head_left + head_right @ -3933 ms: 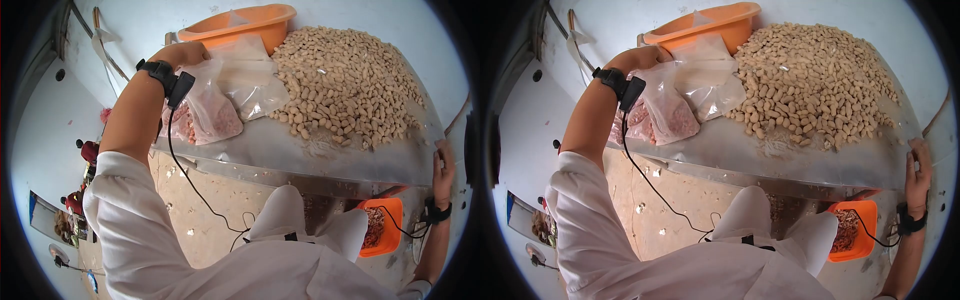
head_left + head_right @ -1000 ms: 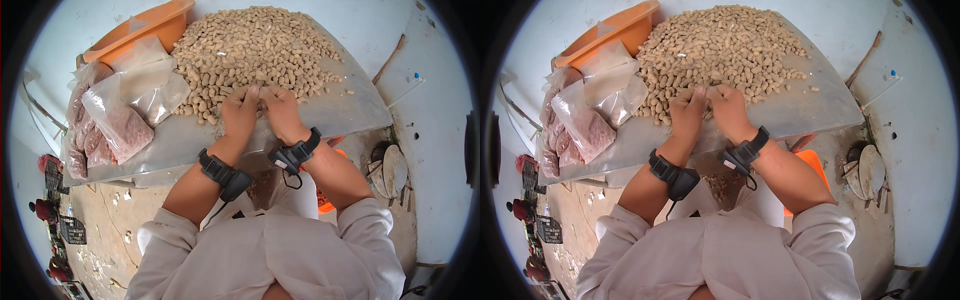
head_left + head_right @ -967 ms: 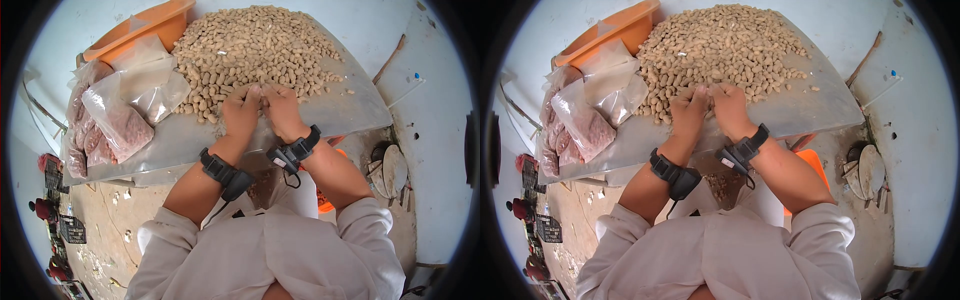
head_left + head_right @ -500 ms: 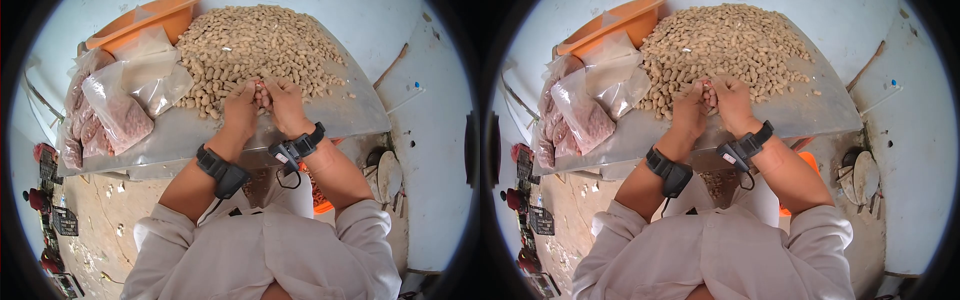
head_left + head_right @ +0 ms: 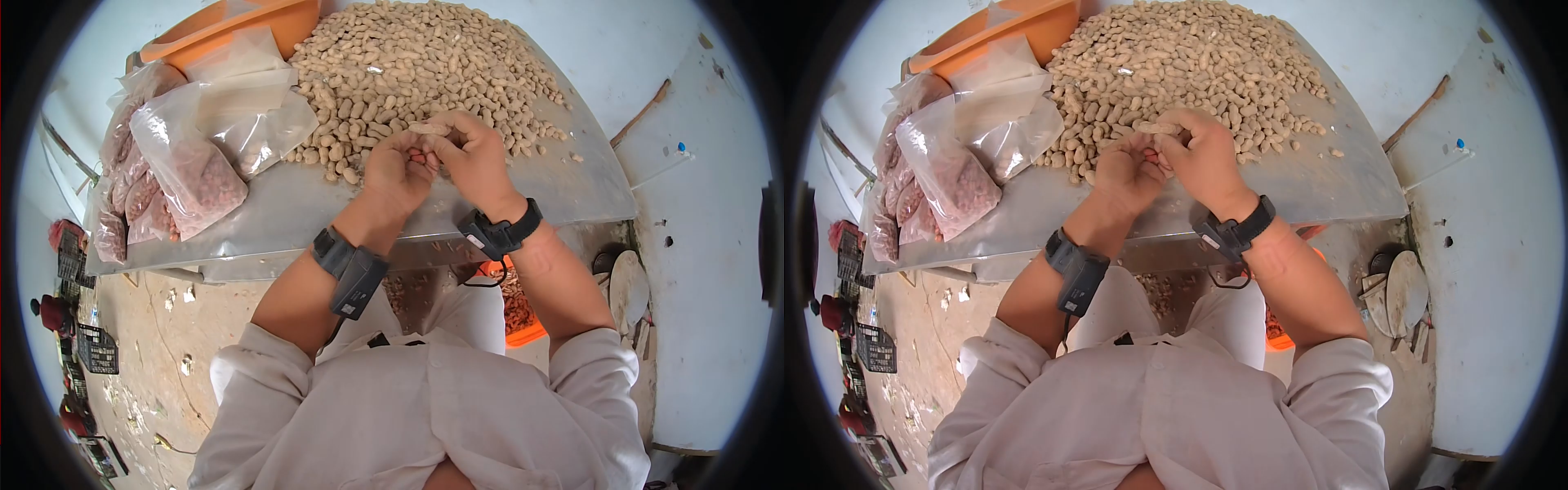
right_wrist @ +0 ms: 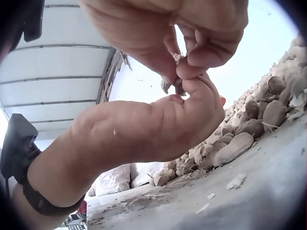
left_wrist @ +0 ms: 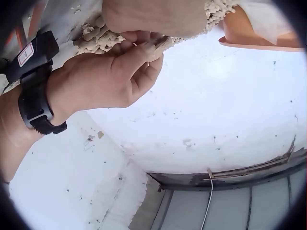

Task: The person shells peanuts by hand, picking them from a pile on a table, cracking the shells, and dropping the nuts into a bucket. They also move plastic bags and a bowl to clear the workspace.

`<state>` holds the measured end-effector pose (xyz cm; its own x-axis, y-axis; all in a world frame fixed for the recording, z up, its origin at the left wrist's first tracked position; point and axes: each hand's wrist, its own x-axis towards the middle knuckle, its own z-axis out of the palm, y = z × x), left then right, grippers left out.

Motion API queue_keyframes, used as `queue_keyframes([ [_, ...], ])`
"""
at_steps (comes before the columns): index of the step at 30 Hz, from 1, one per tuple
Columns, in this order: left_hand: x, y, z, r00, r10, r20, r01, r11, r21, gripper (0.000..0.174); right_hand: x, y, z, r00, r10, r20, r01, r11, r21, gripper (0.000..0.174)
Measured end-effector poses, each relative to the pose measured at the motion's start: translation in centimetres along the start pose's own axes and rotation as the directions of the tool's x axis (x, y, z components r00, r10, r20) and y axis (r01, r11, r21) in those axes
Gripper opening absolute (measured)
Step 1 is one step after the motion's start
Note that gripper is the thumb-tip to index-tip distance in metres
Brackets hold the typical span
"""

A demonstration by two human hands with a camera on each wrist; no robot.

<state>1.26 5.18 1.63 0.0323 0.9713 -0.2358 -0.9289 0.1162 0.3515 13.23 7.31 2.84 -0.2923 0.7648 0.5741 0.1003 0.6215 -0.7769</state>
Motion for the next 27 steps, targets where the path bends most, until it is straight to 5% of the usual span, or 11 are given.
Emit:
queue_keyframes([
  [4, 0.0, 0.5, -1.5, 0.985, -0.089, 0.147, 0.082, 0.995, 0.056, 0.015, 0.0, -0.2, -2.9, 0.99, 0.103, -0.094, -0.106, 0.994, -0.022, 0.01],
  [10, -1.9, 1.2, -1.2, 0.996, -0.031, 0.078, 0.02, 0.989, 0.147, 0.017, -0.1, 3.1, -13.1, 0.935, 0.188, -0.301, -0.248, 0.953, -0.174, 0.013],
  [13, -2.2, 0.8, -1.6, 0.998, 0.015, 0.063, -0.024, 0.987, 0.156, 0.018, -0.4, 3.7, -17.4, 0.947, 0.193, -0.256, -0.313, 0.722, -0.616, 0.014],
  [16, -2.0, 0.3, -2.0, 0.997, 0.005, 0.074, -0.014, 0.992, 0.123, 0.018, -0.2, 4.0, -18.3, 0.986, 0.057, -0.158, -0.166, 0.482, -0.86, 0.018],
  [19, -2.2, -0.3, -2.0, 0.998, 0.014, 0.062, -0.022, 0.991, 0.132, 0.019, 1.4, 3.1, -16.6, 0.99, 0.136, -0.032, -0.114, 0.654, -0.748, 0.022],
  [22, -2.2, -0.7, -2.2, 0.997, 0.039, 0.059, -0.047, 0.99, 0.137, 0.02, 3.5, 2.8, -14.7, 0.978, 0.169, 0.122, -0.031, 0.698, -0.715, 0.023],
  [27, -2.0, -0.9, -3.1, 0.986, 0.066, 0.156, -0.087, 0.987, 0.135, 0.02, 6.7, 4.0, -13.1, 0.987, 0.115, 0.11, 0.011, 0.64, -0.768, 0.024],
])
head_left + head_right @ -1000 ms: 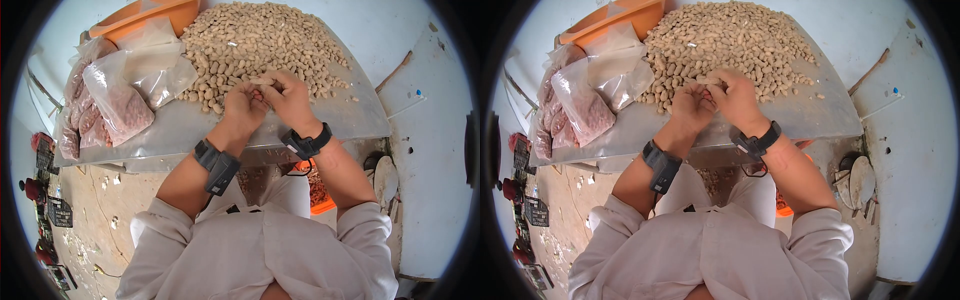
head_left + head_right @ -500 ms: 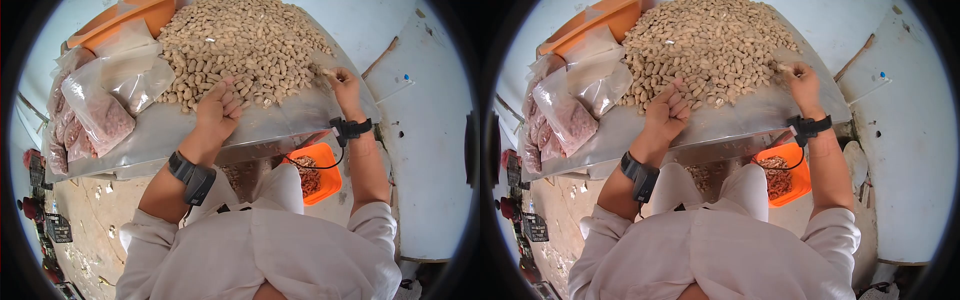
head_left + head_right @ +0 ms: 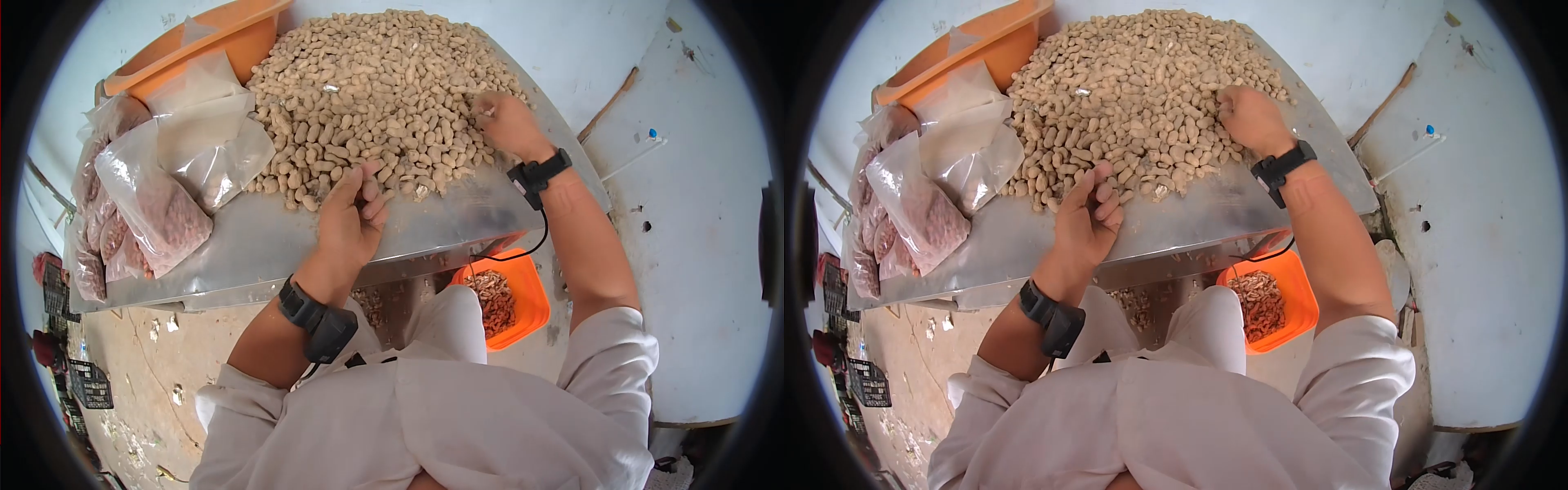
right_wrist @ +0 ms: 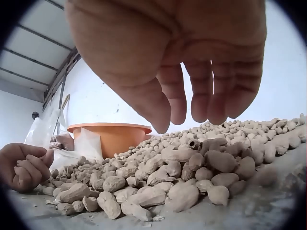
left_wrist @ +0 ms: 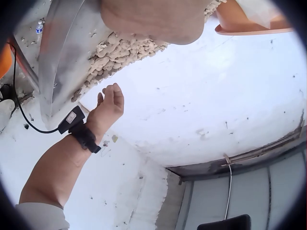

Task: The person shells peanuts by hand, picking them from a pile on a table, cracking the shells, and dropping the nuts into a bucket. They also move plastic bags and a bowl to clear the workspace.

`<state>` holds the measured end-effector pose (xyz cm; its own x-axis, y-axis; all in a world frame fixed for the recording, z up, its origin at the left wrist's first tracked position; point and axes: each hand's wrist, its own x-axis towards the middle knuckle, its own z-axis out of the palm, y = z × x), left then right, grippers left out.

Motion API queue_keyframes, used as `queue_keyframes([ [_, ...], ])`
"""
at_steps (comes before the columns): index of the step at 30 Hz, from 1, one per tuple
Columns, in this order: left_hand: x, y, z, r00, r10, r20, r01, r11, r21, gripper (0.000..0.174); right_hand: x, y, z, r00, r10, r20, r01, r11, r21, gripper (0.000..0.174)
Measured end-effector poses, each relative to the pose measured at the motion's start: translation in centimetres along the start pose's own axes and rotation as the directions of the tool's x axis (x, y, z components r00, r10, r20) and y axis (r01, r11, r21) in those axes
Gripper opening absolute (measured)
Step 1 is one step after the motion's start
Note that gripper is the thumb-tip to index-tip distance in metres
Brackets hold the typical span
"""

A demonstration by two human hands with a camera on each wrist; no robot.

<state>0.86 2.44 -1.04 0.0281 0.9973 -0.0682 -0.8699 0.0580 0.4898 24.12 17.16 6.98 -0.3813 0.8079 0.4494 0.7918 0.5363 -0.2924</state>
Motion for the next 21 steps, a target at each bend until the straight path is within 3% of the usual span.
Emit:
queue_keyframes([
  [1, 0.1, -0.1, -0.1, 1.0, 0.003, 0.016, -0.003, 1.0, -0.008, 0.021, 0.6, 0.0, 0.3, 0.999, -0.017, -0.038, 0.017, 1.0, 0.0, 0.025],
  [4, 0.2, 0.0, -0.3, 0.999, -0.002, 0.042, 0.003, 0.999, -0.038, 0.021, 1.4, -1.4, 0.5, 0.981, -0.185, 0.063, 0.187, 0.982, -0.027, 0.025],
  [7, 0.2, 0.0, -0.5, 0.999, -0.004, 0.052, 0.007, 0.999, -0.054, 0.021, 2.2, -2.5, 2.1, 0.986, -0.148, 0.082, 0.156, 0.982, -0.105, 0.026],
  [10, 0.1, -0.1, -0.5, 0.998, 0.004, 0.057, -0.001, 0.999, -0.05, 0.021, 3.0, -3.7, 2.6, 0.947, 0.066, 0.314, 0.017, 0.967, -0.254, 0.024],
  [13, 0.1, 0.0, -0.4, 0.998, 0.015, 0.056, -0.014, 1.0, -0.026, 0.021, 2.7, -3.4, 2.9, 0.976, -0.036, 0.216, 0.063, 0.991, -0.122, 0.03],
  [16, 0.2, -0.1, -0.4, 0.998, 0.013, 0.064, -0.013, 1.0, -0.01, 0.021, 2.4, -2.8, 3.4, 0.968, -0.054, 0.245, 0.079, 0.992, -0.096, 0.032],
  [19, 0.3, -0.1, -0.3, 0.996, 0.017, 0.083, -0.016, 1.0, -0.011, 0.021, 2.6, -2.7, 3.5, 0.969, -0.005, 0.248, 0.044, 0.988, -0.151, 0.024],
  [21, 0.3, 0.0, -0.2, 0.995, 0.028, 0.098, -0.027, 1.0, -0.014, 0.02, 2.5, -2.3, 3.4, 0.983, -0.035, 0.182, 0.046, 0.997, -0.056, 0.022],
])
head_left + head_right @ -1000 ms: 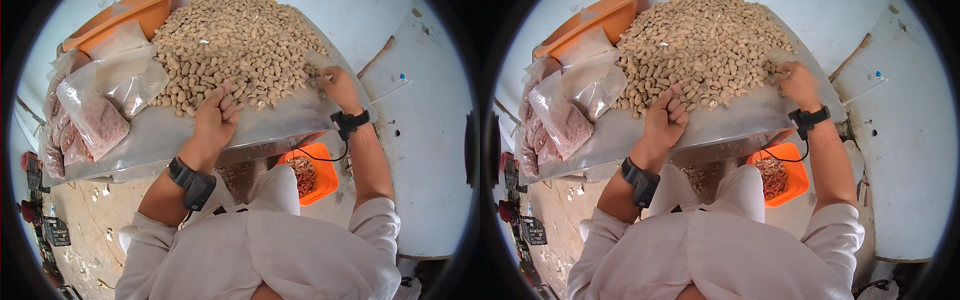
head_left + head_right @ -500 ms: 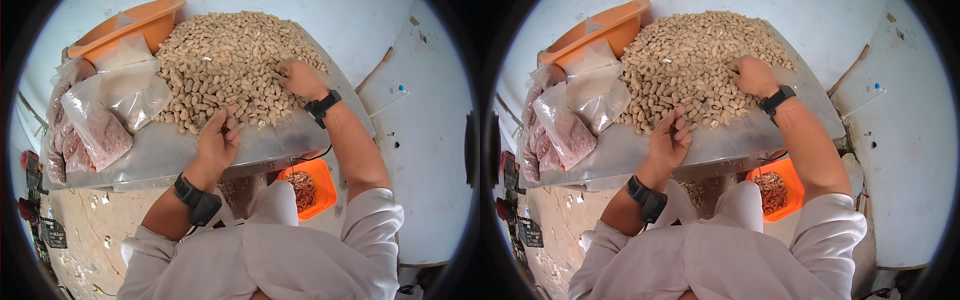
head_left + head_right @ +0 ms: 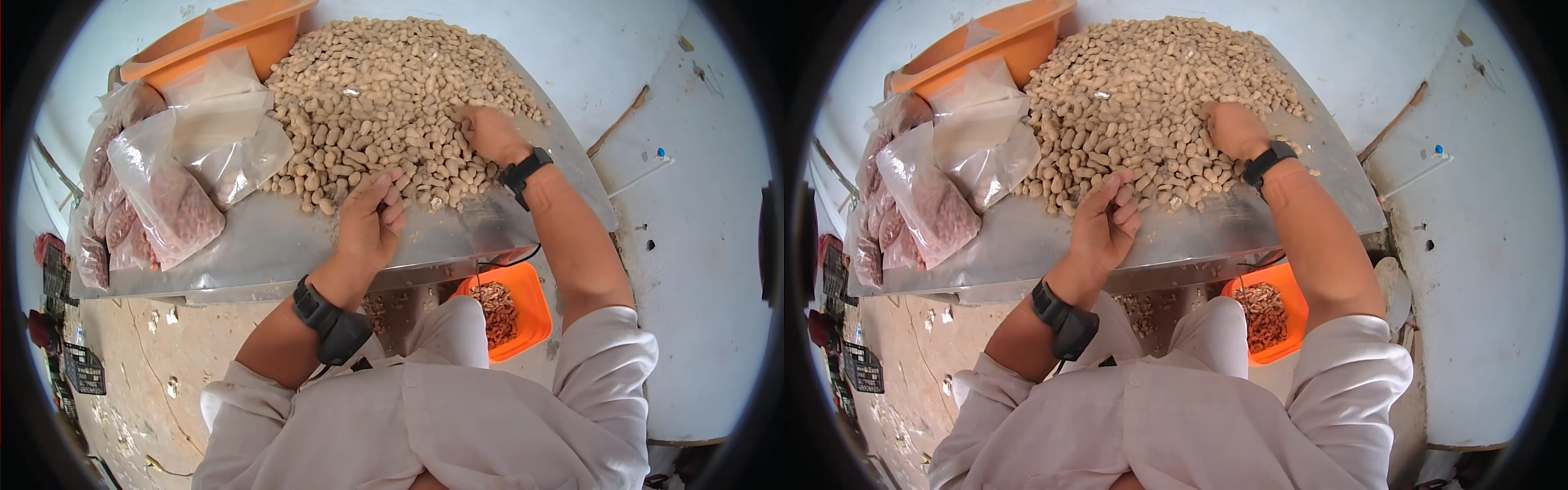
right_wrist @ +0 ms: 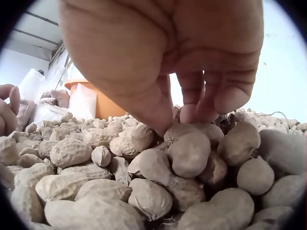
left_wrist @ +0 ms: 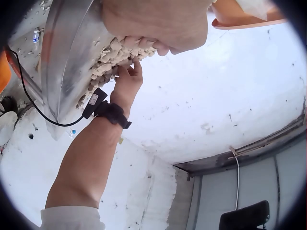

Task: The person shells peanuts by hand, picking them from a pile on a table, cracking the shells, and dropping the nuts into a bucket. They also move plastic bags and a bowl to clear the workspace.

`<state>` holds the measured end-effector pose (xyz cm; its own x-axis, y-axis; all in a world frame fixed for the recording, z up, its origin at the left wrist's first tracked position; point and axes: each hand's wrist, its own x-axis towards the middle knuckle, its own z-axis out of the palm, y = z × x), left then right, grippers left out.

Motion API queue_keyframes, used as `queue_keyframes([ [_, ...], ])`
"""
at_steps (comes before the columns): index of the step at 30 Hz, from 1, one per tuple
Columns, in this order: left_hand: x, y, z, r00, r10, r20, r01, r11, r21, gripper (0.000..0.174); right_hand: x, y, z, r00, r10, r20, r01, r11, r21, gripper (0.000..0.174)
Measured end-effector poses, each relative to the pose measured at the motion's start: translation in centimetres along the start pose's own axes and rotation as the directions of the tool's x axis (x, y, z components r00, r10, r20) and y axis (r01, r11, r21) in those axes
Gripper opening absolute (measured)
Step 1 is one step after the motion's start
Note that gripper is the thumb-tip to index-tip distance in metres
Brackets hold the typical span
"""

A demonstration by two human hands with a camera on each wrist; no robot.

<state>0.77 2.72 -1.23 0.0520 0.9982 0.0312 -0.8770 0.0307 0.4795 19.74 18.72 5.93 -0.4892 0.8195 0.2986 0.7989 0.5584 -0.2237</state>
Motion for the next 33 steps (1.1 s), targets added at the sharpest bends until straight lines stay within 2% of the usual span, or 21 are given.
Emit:
queue_keyframes([
  [4, -0.1, 0.4, 0.5, 0.998, 0.058, -0.008, -0.057, 0.997, 0.055, 0.021, -0.8, -0.5, -0.9, 0.989, 0.031, -0.145, -0.005, 0.984, 0.177, 0.014],
  [5, -0.1, 0.4, 0.8, 0.997, 0.078, -0.021, -0.076, 0.994, 0.083, 0.022, -1.4, -1.0, -1.1, 0.994, 0.031, -0.107, 0.014, 0.918, 0.396, 0.012],
  [7, -0.2, 0.3, 1.6, 0.996, 0.077, -0.042, -0.072, 0.991, 0.116, 0.023, -3.4, -3.0, -1.4, 0.999, 0.009, -0.031, 0.018, 0.645, 0.764, 0.009],
  [8, -0.2, 0.2, 2.0, 0.996, 0.077, -0.055, -0.069, 0.989, 0.132, 0.024, -4.9, -5.0, -1.7, 0.993, 0.118, 0.029, -0.093, 0.574, 0.813, 0.01],
  [11, -0.1, -0.5, 2.7, 0.996, 0.086, 0.0, -0.085, 0.981, 0.177, 0.024, -8.1, -7.9, -0.4, 0.992, 0.111, 0.056, -0.086, 0.286, 0.954, 0.01],
  [14, -0.3, -0.8, 3.3, 0.998, 0.061, -0.023, -0.053, 0.97, 0.237, 0.024, -9.7, -9.0, 2.0, 0.994, 0.106, 0.0, -0.023, 0.211, 0.977, 0.01],
  [17, -0.3, -1.2, 2.6, 0.995, 0.103, -0.015, -0.095, 0.958, 0.271, 0.022, -10.2, -9.8, 3.6, 0.974, 0.105, -0.2, 0.158, 0.316, 0.935, 0.01],
  [20, -0.3, -1.2, 2.0, 0.989, 0.148, 0.007, -0.144, 0.944, 0.296, 0.021, -10.6, -10.1, 2.9, 0.98, 0.195, 0.029, -0.061, 0.156, 0.986, 0.013],
  [23, -0.5, -1.0, 2.4, 0.976, 0.214, 0.031, -0.203, 0.857, 0.473, 0.021, -10.7, -9.8, 2.5, 0.986, 0.138, 0.092, -0.121, 0.214, 0.969, 0.016],
  [26, -0.4, -1.2, 2.2, 0.961, 0.268, 0.067, -0.261, 0.804, 0.534, 0.021, -10.8, -9.7, 2.3, 0.989, 0.131, 0.076, -0.11, 0.282, 0.953, 0.017],
  [29, -0.5, -1.3, 2.0, 0.942, 0.299, 0.153, -0.325, 0.695, 0.641, 0.018, -10.7, -10.0, 2.0, 0.99, 0.102, 0.099, -0.126, 0.315, 0.941, 0.016],
  [32, -0.1, -1.5, 1.1, 0.915, 0.324, 0.24, -0.397, 0.624, 0.673, 0.013, -10.8, -10.2, 1.6, 0.982, 0.117, 0.149, -0.183, 0.386, 0.904, 0.014],
  [33, -0.2, -1.5, 1.1, 0.914, 0.336, 0.228, -0.397, 0.618, 0.679, 0.011, -10.8, -10.2, 1.7, 0.984, 0.115, 0.134, -0.17, 0.409, 0.897, 0.014],
])
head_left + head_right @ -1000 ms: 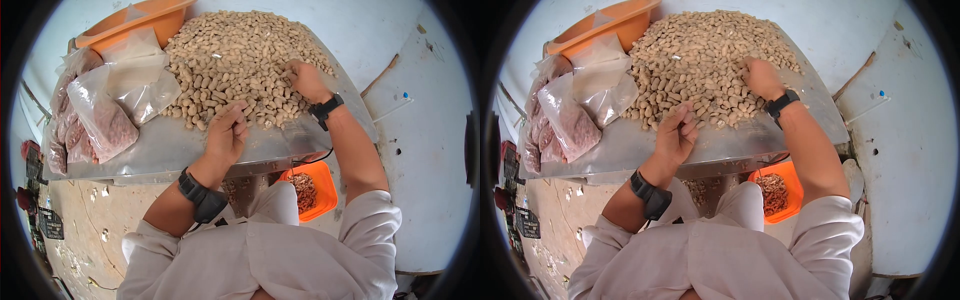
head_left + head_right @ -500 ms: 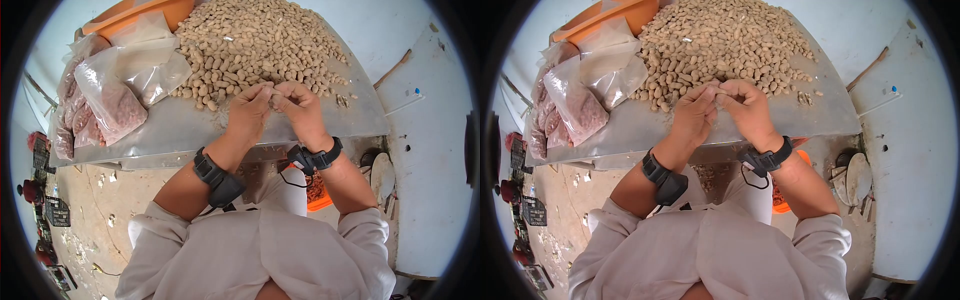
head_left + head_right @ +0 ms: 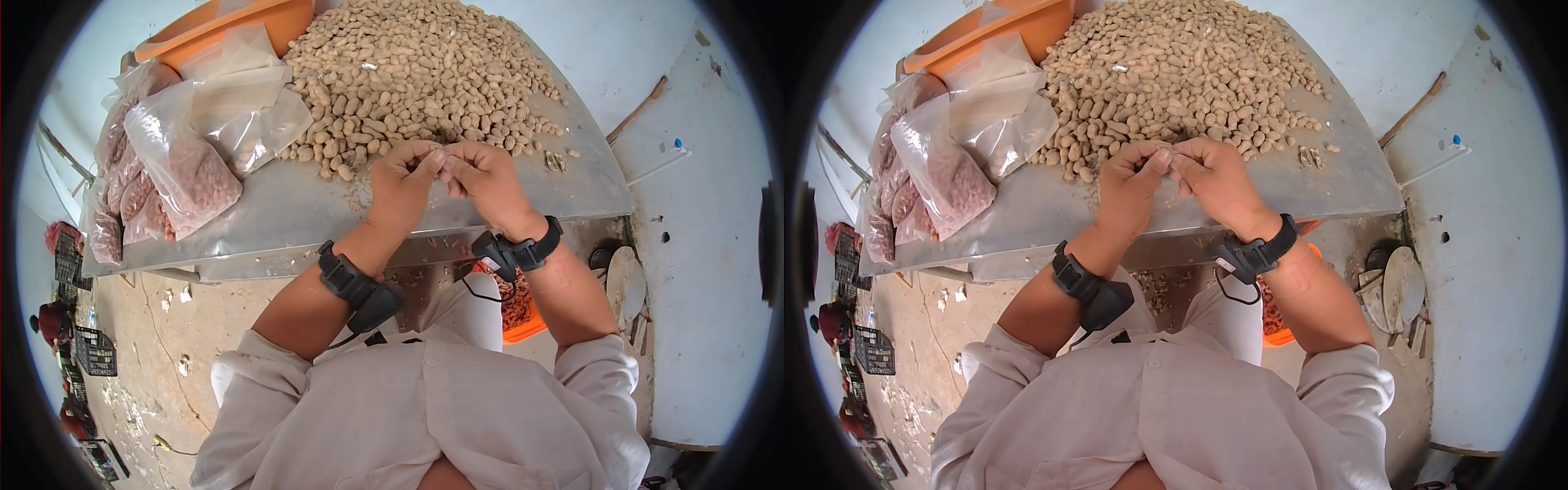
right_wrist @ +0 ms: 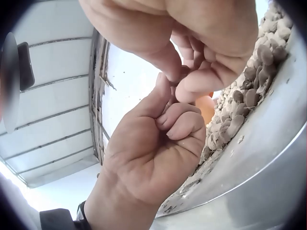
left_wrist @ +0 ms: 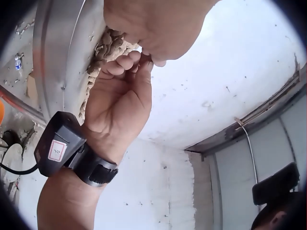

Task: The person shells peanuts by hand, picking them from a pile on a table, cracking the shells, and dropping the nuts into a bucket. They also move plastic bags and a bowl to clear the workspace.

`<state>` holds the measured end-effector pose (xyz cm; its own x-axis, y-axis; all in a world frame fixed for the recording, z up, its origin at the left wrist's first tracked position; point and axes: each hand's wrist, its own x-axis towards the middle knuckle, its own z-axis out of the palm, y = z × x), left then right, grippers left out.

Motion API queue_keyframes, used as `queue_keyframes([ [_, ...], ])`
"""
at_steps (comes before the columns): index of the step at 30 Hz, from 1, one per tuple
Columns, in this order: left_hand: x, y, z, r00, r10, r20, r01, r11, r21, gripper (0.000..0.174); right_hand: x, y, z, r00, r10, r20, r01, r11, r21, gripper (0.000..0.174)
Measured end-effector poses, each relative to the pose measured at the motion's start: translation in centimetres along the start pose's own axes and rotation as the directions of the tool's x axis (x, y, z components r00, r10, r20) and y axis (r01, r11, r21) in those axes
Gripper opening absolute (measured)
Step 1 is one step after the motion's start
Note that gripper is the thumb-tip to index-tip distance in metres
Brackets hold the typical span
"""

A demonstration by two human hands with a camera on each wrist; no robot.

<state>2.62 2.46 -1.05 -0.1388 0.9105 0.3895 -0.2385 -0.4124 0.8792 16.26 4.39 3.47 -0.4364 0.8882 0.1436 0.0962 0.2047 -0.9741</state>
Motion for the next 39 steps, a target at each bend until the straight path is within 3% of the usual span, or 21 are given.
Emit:
queue_keyframes([
  [8, 0.3, -1.1, 0.2, 0.99, -0.042, -0.135, 0.034, 0.997, -0.066, 0.008, 0.7, 0.7, 1.2, 0.993, -0.068, -0.099, 0.057, 0.992, -0.11, 0.017],
  [11, 0.5, -0.5, 0.5, 0.982, -0.074, -0.173, 0.056, 0.993, -0.103, 0.008, 1.0, 0.8, 1.5, 0.988, -0.052, -0.142, 0.051, 0.999, -0.014, 0.016],
  [14, 0.8, -0.6, 0.9, 0.979, -0.092, -0.18, 0.04, 0.961, -0.273, 0.009, 1.2, 1.0, 2.0, 0.985, 0.04, -0.166, 0.003, 0.968, 0.25, 0.016],
  [17, 1.3, -1.2, 0.8, 0.978, -0.098, -0.184, 0.037, 0.95, -0.309, 0.011, 1.8, 1.8, 2.3, 0.985, 0.041, -0.165, 0.036, 0.898, 0.438, 0.018],
  [20, 1.3, -0.1, 1.1, 0.979, -0.15, -0.136, 0.085, 0.916, -0.393, 0.013, 1.8, 1.5, 2.8, 0.983, 0.059, -0.175, 0.043, 0.848, 0.528, 0.021],
  [29, 1.4, 1.0, 1.7, 0.95, -0.251, -0.187, 0.153, 0.893, -0.423, 0.016, 2.2, 1.6, 3.1, 0.982, 0.124, -0.143, 0.009, 0.725, 0.689, 0.016],
  [35, 2.1, 1.2, 0.7, 0.93, -0.366, -0.042, 0.273, 0.762, -0.587, 0.022, 2.3, 1.5, 3.0, 0.99, 0.018, -0.139, 0.076, 0.769, 0.635, 0.017],
  [38, 2.8, 0.2, -0.3, 0.895, -0.438, 0.089, 0.364, 0.598, -0.715, 0.022, 1.9, 0.0, 3.0, 0.984, -0.005, -0.178, 0.084, 0.893, 0.441, 0.016],
  [39, 3.0, 0.5, -0.2, 0.872, -0.486, 0.052, 0.361, 0.568, -0.74, 0.021, 2.0, 0.1, 2.9, 0.985, -0.079, -0.156, 0.129, 0.93, 0.345, 0.016],
])
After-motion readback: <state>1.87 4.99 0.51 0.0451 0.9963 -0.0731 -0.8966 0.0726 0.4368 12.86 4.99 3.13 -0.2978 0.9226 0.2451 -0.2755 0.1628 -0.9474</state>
